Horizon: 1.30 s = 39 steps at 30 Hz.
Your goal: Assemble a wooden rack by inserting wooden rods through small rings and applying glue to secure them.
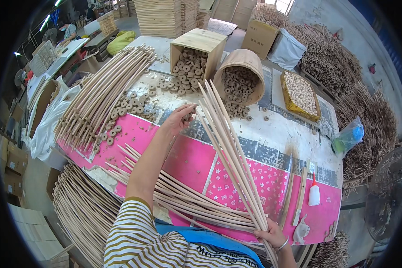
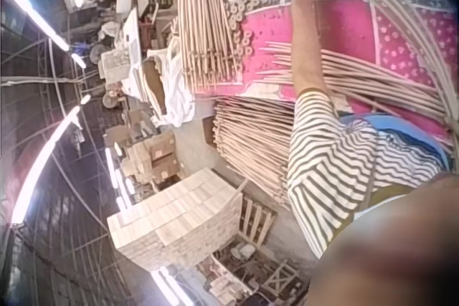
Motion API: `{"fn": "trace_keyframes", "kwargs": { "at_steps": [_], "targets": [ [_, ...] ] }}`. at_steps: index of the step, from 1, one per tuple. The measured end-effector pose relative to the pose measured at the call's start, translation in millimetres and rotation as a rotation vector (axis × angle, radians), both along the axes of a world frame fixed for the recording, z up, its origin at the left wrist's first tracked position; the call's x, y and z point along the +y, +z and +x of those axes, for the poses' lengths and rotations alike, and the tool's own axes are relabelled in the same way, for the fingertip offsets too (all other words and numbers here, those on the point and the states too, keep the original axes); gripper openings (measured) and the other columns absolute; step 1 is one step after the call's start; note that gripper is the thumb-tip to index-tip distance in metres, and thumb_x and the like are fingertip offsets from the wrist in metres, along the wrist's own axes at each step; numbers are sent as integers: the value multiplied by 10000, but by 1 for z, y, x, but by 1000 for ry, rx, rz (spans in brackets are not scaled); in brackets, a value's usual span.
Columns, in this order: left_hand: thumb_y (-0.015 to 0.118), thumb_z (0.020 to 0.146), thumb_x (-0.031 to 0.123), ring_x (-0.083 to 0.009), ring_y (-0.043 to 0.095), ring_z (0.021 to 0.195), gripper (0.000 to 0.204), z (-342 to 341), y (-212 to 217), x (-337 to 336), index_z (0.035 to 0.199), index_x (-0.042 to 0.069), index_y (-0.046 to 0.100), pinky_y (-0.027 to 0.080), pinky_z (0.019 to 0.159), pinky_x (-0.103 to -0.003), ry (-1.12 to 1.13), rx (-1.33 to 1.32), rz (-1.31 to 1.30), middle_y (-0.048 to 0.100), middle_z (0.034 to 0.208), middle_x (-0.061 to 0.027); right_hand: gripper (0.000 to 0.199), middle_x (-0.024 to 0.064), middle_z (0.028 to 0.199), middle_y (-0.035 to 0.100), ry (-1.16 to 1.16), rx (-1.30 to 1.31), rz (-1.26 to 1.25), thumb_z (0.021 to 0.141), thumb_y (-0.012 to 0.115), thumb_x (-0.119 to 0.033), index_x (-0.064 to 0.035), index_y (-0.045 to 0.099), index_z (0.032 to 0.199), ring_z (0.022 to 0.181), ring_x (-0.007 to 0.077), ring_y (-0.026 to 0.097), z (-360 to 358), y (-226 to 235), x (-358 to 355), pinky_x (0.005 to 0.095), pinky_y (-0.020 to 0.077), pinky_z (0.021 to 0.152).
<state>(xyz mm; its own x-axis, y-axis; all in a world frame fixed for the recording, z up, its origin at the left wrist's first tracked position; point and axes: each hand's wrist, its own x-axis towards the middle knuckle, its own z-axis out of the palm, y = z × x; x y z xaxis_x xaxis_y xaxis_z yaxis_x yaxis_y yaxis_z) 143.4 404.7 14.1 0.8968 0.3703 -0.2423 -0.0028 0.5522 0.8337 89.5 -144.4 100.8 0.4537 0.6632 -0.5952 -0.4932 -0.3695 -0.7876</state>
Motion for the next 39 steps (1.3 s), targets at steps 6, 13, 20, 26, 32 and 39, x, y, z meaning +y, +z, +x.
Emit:
{"fn": "trace_keyframes", "kwargs": {
  "at_steps": [6,13,20,26,32,39],
  "targets": [
    [711,948,277,-42,579,715,262,-9,1,3,1184,164,707,386,502,-152,-3,52,23,638,922,66,472,7,861,589,43,-53,-56,894,727,-45,-8,540,1326,659,79,578,7,-4,-3,226,474,540],
    [724,939,267,-40,565,678,217,-11,-5,13,1110,134,730,376,479,-152,-45,144,60,651,910,55,456,4,880,606,67,-122,-96,880,747,-73,-10,573,1296,676,73,588,17,-3,5,231,487,578],
    [684,952,296,-61,582,683,302,-14,-1,6,1181,100,684,392,487,-172,11,75,-58,654,891,36,467,7,861,614,48,-314,-146,872,759,-102,2,570,1286,662,63,590,33,-7,17,218,490,574],
    [655,959,336,-66,585,670,335,-17,4,13,1203,108,674,398,509,-175,56,156,32,659,895,19,489,7,864,613,71,-300,-112,876,754,-102,3,551,1309,643,56,585,40,-7,24,214,483,553],
    [666,953,465,-65,579,644,430,-17,-2,14,1195,110,643,384,476,-185,56,92,-29,668,876,6,455,2,838,615,101,-309,-123,875,756,-103,10,565,1273,636,54,583,41,-10,28,215,480,551],
    [720,943,359,-47,531,577,282,-13,-1,2,947,80,674,333,421,-179,79,82,-43,644,825,-8,433,5,838,620,98,-384,-127,855,768,-115,6,593,1233,662,64,589,51,-12,42,235,484,578]
  ]
}}
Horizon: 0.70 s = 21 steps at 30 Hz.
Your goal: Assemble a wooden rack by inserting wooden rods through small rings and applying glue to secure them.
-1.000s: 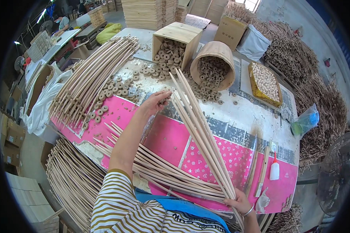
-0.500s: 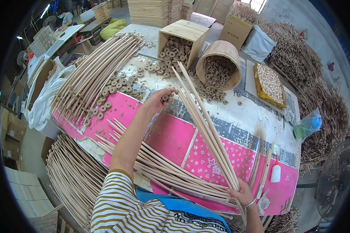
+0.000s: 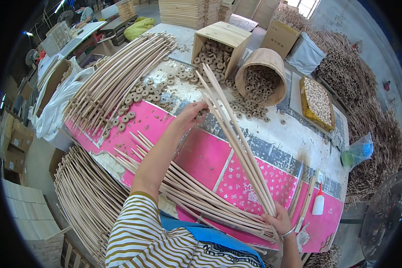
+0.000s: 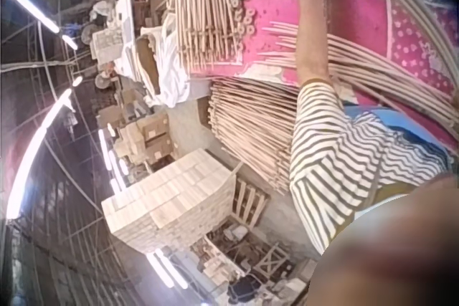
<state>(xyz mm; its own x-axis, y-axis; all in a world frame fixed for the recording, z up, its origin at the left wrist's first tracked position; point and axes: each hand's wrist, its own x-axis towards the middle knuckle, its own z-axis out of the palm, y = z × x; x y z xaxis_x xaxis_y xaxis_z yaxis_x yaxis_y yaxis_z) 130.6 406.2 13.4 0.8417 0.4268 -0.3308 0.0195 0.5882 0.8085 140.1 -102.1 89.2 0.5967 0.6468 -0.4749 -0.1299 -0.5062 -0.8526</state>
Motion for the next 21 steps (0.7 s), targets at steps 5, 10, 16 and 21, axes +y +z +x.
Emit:
{"fn": "trace_keyframes", "kwargs": {
  "at_steps": [5,10,16,21],
  "targets": [
    [722,936,287,-35,529,624,210,-7,8,-63,1001,88,713,367,486,-181,-131,140,114,659,836,13,408,16,848,615,73,-177,14,860,745,-113,20,595,1216,759,72,579,29,1,42,232,479,638],
    [690,956,264,-30,530,685,207,-34,25,-93,1096,113,708,392,530,-180,-225,96,100,636,814,39,427,20,795,606,92,-4,127,882,712,-111,-20,540,1262,609,86,572,42,4,80,231,470,526],
    [486,1050,308,-70,557,617,328,-58,-14,14,1229,67,620,399,464,-177,158,-40,-188,638,873,-9,372,44,787,596,72,412,249,878,689,-62,-28,536,1216,608,103,569,40,2,59,224,459,492],
    [509,1047,273,-78,576,653,290,-46,-10,29,1210,49,595,412,452,-181,156,-132,-246,658,911,-44,399,55,745,565,57,506,245,892,653,-50,-4,513,1263,584,103,540,27,-6,43,218,443,475]
  ]
}}
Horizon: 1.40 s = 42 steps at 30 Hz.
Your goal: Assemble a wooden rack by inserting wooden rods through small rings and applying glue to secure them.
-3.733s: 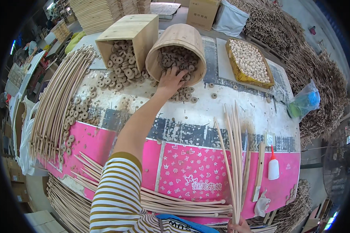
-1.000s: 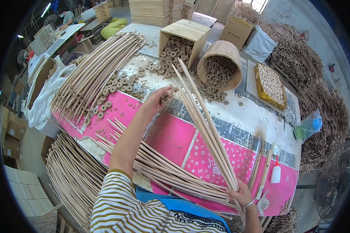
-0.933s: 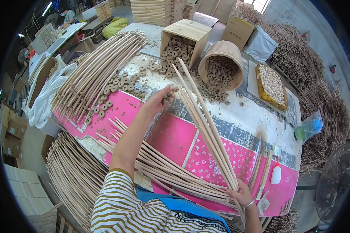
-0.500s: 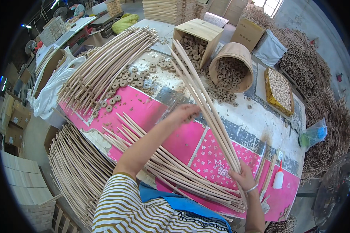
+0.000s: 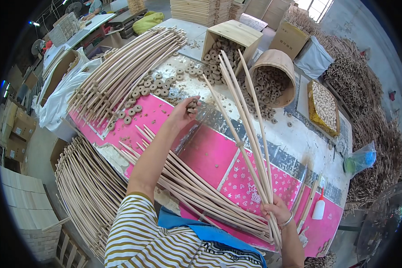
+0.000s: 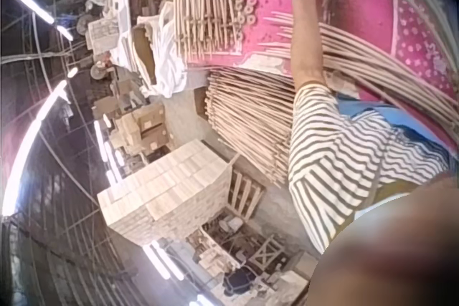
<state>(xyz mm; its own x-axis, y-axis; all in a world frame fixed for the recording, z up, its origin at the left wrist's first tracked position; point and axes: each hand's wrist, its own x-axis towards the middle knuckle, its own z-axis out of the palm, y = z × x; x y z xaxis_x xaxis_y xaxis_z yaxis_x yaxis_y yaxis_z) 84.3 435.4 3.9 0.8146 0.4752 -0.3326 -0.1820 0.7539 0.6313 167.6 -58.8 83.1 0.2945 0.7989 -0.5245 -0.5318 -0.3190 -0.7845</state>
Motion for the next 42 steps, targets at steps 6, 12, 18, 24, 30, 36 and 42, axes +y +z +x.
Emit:
{"fn": "trace_keyframes", "kwargs": {
  "at_steps": [6,12,18,24,30,36,42],
  "targets": [
    [617,1007,233,-80,583,556,198,14,-12,7,1124,74,608,424,418,-174,115,43,18,696,872,-57,406,62,720,553,64,115,36,917,666,-148,-13,509,1267,535,98,510,-11,-6,-17,215,411,471],
    [656,990,266,-73,575,541,193,26,-13,3,1071,91,654,429,413,-168,196,87,33,703,891,-57,440,53,697,536,75,249,75,920,681,-203,-12,493,1268,527,98,505,-25,-9,-18,218,407,477],
    [662,987,284,-58,555,553,203,27,-9,-3,1083,109,695,383,423,-164,153,28,39,662,837,-5,439,51,703,530,52,323,86,936,671,-198,-8,488,1287,525,102,501,-31,-15,-15,225,417,474],
    [665,987,304,-37,537,563,192,22,-13,-3,1077,145,725,366,446,-179,142,30,127,621,769,61,535,47,700,521,51,382,108,940,670,-197,-4,446,1386,527,107,503,-31,-24,-16,227,413,465],
    [678,979,260,-42,532,557,130,22,-13,-3,1021,141,711,372,442,-188,220,50,104,622,774,57,541,48,699,513,76,379,110,947,667,-198,-23,436,1405,531,109,502,-34,-19,-16,228,404,461],
    [696,968,245,-42,501,540,105,22,-27,-3,972,140,690,361,437,-205,324,42,150,587,738,62,518,57,713,517,88,404,109,957,654,-189,-37,431,1399,535,109,503,-36,-21,-18,226,404,461],
    [710,959,246,-32,478,538,120,21,-14,-20,995,134,688,344,450,-198,380,61,194,585,733,66,480,54,710,521,74,381,95,961,649,-191,-32,446,1366,526,103,507,-36,-22,-16,220,407,448]
  ]
}}
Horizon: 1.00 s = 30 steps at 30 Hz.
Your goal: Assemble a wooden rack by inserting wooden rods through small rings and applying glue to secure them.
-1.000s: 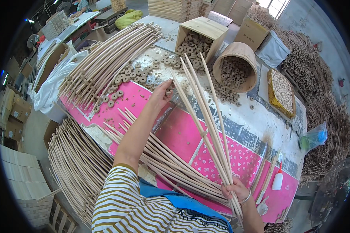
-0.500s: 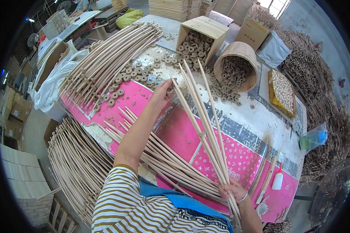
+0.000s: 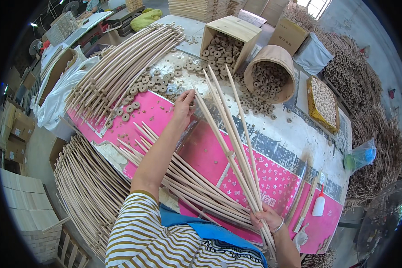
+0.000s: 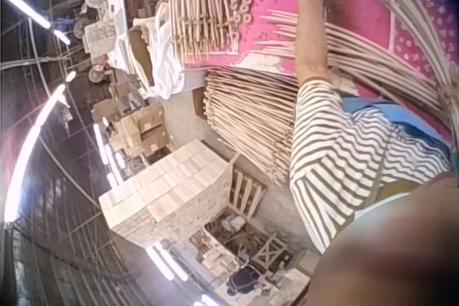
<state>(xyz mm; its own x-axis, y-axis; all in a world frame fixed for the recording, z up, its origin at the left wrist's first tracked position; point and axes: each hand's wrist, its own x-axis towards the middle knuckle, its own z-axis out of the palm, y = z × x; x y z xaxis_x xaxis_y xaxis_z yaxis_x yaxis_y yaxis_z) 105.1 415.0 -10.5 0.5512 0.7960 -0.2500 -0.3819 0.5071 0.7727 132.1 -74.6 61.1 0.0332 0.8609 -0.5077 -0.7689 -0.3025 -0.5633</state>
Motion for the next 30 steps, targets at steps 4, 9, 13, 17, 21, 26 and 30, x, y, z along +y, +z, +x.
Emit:
{"fn": "trace_keyframes", "kwargs": {
  "at_steps": [4,9,13,17,21,26,30],
  "targets": [
    [715,955,240,-32,494,582,134,-5,4,-5,1025,128,698,355,468,-204,-18,35,87,640,805,48,442,46,704,530,-17,-28,16,960,649,-189,-18,465,1323,515,97,508,2,-3,-1,218,409,448],
    [709,952,208,-41,493,628,155,-6,1,-8,1090,140,716,404,539,-203,29,100,260,670,862,38,419,47,704,542,-23,-53,4,949,665,-194,-11,486,1282,517,95,511,7,-1,4,215,408,451],
    [686,957,174,-39,486,653,177,-8,6,-8,1127,143,722,431,594,-199,110,141,396,666,859,46,416,47,694,543,-9,-75,4,944,674,-202,-14,492,1268,512,97,513,17,6,11,219,404,444],
    [673,957,137,-25,468,610,169,-14,27,1,1119,124,721,414,555,-198,93,170,520,646,812,47,513,39,660,506,-1,-14,51,928,679,-203,-21,477,1364,487,103,490,20,-2,16,246,390,434],
    [671,945,79,-30,513,653,156,-18,18,-14,1094,69,715,412,579,-214,27,173,580,647,825,33,537,26,682,487,0,-97,19,933,680,-211,-33,462,1389,487,87,475,30,6,37,241,392,431],
    [675,914,60,-98,598,819,175,-15,20,-58,1082,18,697,480,726,-250,88,202,966,649,926,-38,531,17,682,488,22,-145,53,940,666,-220,-36,461,1394,483,81,464,48,2,69,231,380,424],
    [674,916,65,-82,581,745,162,-24,22,-91,1067,16,701,463,636,-237,-57,240,708,633,921,-29,481,25,704,529,79,-279,17,947,641,-186,-23,468,1366,504,77,501,76,-8,92,225,412,436]
  ]
}}
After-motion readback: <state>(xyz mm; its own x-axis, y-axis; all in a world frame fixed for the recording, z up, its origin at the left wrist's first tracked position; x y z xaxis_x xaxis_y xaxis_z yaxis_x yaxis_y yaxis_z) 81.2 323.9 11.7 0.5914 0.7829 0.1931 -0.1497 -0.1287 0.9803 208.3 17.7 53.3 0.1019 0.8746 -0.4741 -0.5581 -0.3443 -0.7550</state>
